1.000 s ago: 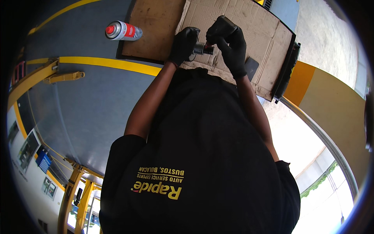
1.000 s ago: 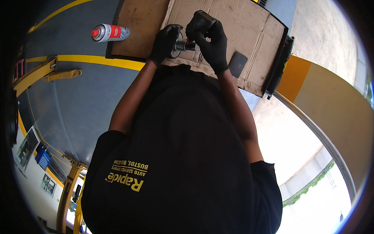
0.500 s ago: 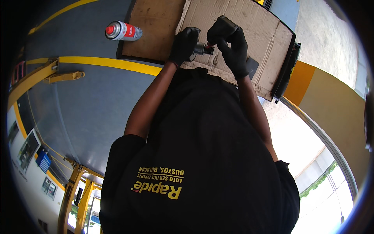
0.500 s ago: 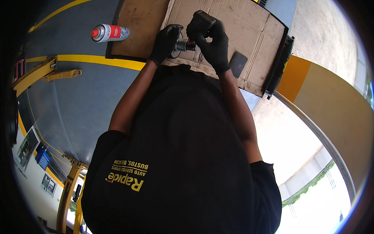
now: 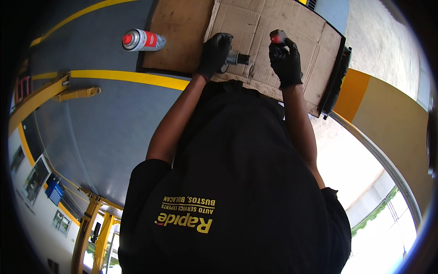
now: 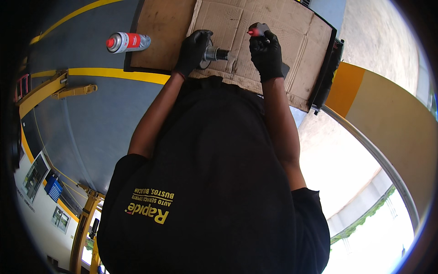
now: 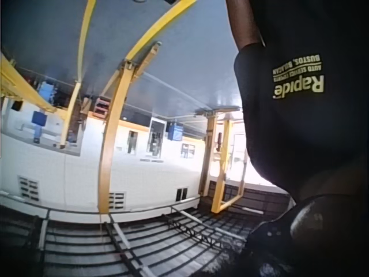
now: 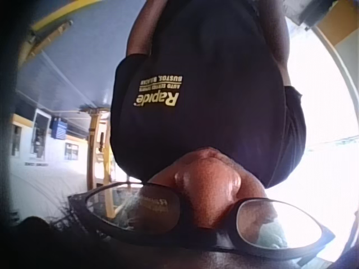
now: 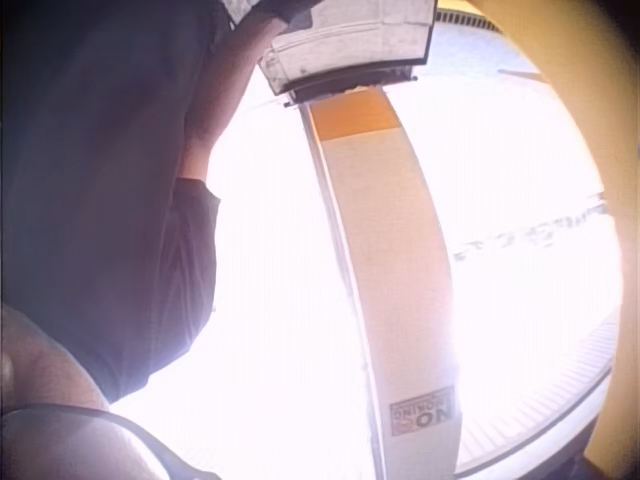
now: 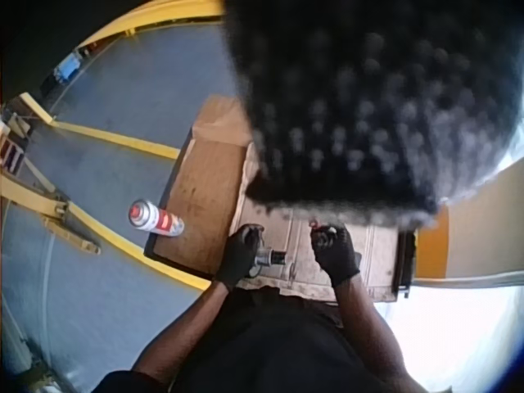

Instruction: The person assembles a mechanical component on a cardboard-covered workbench. They use a spray lubricant and a small bottle of red fluid to treat the parts, then screw a threaded rod into a cylindrical housing. The person handles the assembled unit, inspecting it before placing it back on the table.

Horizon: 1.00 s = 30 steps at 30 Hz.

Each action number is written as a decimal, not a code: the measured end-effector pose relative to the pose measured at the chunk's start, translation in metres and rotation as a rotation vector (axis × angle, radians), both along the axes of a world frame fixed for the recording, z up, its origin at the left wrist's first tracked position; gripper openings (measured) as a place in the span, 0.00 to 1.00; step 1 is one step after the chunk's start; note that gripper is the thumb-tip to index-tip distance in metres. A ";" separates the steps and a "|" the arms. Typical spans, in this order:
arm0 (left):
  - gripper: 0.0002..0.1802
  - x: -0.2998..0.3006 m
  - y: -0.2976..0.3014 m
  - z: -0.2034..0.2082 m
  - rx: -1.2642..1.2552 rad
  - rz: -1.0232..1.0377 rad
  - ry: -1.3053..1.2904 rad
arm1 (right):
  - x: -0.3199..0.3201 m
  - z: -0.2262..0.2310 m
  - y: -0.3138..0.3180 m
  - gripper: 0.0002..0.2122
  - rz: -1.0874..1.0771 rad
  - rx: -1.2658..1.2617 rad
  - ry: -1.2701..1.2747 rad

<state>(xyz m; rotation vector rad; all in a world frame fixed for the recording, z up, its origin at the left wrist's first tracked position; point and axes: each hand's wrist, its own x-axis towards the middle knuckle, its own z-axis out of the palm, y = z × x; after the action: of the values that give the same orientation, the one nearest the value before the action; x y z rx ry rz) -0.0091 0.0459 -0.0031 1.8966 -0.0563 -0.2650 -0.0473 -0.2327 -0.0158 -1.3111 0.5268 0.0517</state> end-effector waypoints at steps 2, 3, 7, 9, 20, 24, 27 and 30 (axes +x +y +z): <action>0.23 -0.001 0.000 0.002 0.012 0.001 0.018 | -0.001 -0.006 -0.017 0.17 -0.309 1.371 0.289; 0.23 -0.001 -0.001 0.003 0.014 0.003 0.028 | -0.004 -0.012 -0.020 0.17 -0.311 1.417 0.293; 0.23 -0.001 -0.001 0.005 0.028 0.000 0.033 | -0.011 -0.025 -0.029 0.19 -0.338 1.547 0.264; 0.23 -0.002 -0.001 0.009 0.028 -0.003 0.044 | -0.011 -0.023 -0.030 0.22 -0.386 1.587 0.275; 0.19 -0.001 -0.001 0.012 0.017 -0.034 -0.004 | -0.027 -0.043 -0.035 0.23 -0.505 1.654 0.289; 0.21 0.001 0.002 0.008 0.045 -0.072 0.033 | -0.024 -0.014 -0.017 0.25 -0.548 1.599 0.298; 0.22 0.004 0.002 0.008 0.029 -0.107 0.043 | -0.015 -0.009 -0.016 0.25 -0.594 1.564 0.311; 0.21 0.007 0.001 0.007 0.009 -0.126 0.010 | -0.013 -0.015 -0.020 0.26 -0.564 1.585 0.256</action>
<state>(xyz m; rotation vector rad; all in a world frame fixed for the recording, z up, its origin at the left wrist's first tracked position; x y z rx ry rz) -0.0017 0.0470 0.0036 1.9035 -0.1687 -0.3613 -0.0607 -0.2525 -0.0309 0.4103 0.7842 0.1322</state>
